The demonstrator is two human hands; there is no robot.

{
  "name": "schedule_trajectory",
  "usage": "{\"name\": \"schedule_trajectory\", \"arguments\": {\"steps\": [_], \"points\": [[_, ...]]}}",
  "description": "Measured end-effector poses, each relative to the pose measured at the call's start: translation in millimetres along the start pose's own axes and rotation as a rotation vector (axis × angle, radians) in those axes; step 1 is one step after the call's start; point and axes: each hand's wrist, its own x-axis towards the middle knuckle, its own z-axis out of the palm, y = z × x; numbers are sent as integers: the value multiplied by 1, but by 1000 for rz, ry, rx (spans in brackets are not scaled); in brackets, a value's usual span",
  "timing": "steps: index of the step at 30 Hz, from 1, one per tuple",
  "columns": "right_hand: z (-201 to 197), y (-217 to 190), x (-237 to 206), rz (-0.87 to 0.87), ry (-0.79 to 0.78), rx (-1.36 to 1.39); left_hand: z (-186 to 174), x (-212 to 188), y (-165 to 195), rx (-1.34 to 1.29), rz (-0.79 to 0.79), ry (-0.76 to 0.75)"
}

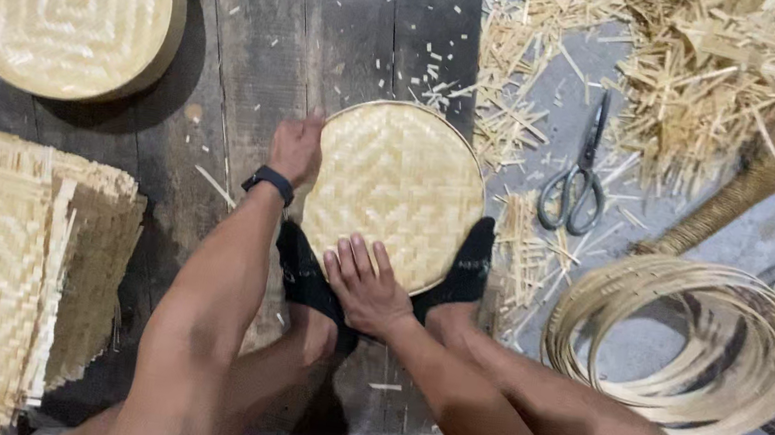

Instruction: The person repeatedly places a bamboo mat on a wooden block, fits a circular bamboo frame on top, flips the assembly, and trims the excess mat with scissors. The finished trays are stacked nearby.

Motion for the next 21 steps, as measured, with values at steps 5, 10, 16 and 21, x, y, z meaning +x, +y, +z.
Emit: {"name": "schedule_trajectory", "arguments": {"steps": [5, 10, 16, 21], "points": [[-57, 26, 9, 139, -52, 522, -6, -43, 6, 64, 384, 364], [-192, 143, 10, 427, -245, 452, -33, -114, -10, -12, 160, 443], [-265, 220, -43, 443, -488, 140, -60, -145, -10, 62, -3, 328], [-146, 208, -31, 984, -338, 781, -21, -112, -5, -419, -323, 210]]}}
